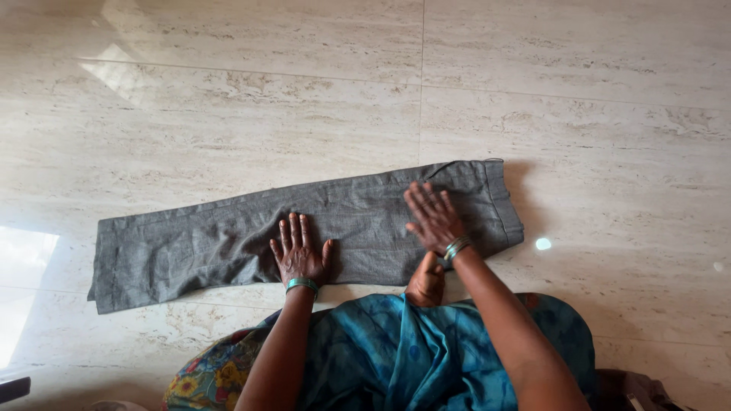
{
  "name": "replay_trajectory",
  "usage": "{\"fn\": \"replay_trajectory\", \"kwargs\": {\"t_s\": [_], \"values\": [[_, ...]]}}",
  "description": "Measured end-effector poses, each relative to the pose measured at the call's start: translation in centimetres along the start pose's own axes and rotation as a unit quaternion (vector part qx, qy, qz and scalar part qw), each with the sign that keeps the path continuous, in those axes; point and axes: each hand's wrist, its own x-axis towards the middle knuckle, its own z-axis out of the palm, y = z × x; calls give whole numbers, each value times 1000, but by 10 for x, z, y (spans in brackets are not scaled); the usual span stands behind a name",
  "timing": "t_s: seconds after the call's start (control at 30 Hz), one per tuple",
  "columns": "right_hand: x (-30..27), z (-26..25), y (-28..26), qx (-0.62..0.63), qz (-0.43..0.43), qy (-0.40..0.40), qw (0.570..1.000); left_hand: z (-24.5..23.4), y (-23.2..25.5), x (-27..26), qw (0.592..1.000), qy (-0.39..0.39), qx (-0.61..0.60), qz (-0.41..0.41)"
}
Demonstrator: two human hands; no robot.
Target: The person folds a pair of grey trousers by hand while sitting on the floor, smoothing the fabric and aligning the legs before folding it into a square.
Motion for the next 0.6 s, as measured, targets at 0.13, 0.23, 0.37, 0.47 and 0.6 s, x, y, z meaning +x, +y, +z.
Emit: {"fn": "replay_trajectory", "kwargs": {"t_s": [0.13,0.23,0.37,0.47,0.6], "values": [[23,13,-23,-5,-38,-105,994,0,0,-1,1000,-2,4,-4],[29,6,3,12,46,-141,989,4,-1,2,1000,10,16,7],[19,-20,65,16,177,-139,974,3,0,2,1000,-9,9,1],[11,-32,86,-10,247,-172,954,2,0,2,1000,-12,8,8],[13,-33,93,-49,302,-177,935,0,0,2,1000,-16,10,9]]}}
